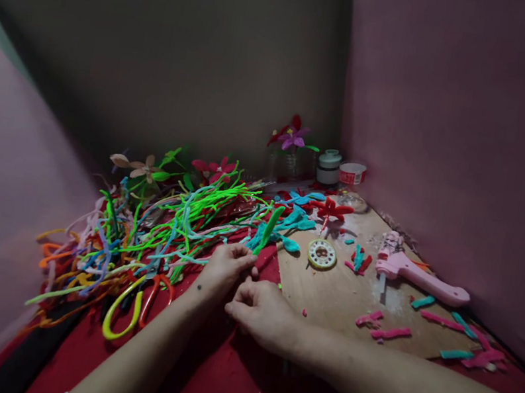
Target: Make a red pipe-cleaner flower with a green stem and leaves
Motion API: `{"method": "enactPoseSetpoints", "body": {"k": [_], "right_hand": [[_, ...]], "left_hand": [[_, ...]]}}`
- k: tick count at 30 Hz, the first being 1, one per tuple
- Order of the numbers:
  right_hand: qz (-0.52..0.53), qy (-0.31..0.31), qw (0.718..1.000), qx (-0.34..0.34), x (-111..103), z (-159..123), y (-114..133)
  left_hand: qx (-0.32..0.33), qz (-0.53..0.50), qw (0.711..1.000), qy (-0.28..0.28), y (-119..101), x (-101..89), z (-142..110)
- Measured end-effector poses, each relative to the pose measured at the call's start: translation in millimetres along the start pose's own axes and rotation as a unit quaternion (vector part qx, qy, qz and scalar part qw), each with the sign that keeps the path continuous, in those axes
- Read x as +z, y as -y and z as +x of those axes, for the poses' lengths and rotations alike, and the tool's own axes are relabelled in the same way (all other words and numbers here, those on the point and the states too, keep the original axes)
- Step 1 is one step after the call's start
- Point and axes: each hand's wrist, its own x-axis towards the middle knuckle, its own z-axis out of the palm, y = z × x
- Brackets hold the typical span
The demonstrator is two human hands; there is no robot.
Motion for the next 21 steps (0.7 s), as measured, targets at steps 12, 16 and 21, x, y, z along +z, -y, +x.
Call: {"method": "enactPoseSetpoints", "body": {"k": [12,16,21], "right_hand": [[-0.046,0.000,0.999,-0.010,0.1,-0.5,-1.4],[-0.065,0.009,0.998,-0.009,-0.2,-1.1,-1.6],[-0.093,0.003,0.996,-0.020,0.5,-3.3,1.7]], "left_hand": [[0.113,0.173,0.978,-0.025,0.3,-6.8,-5.3],[0.109,0.154,0.979,-0.073,-19.1,-26.0,-20.1],[0.161,0.135,0.950,-0.231,-27.1,-71.6,-17.7]]}}
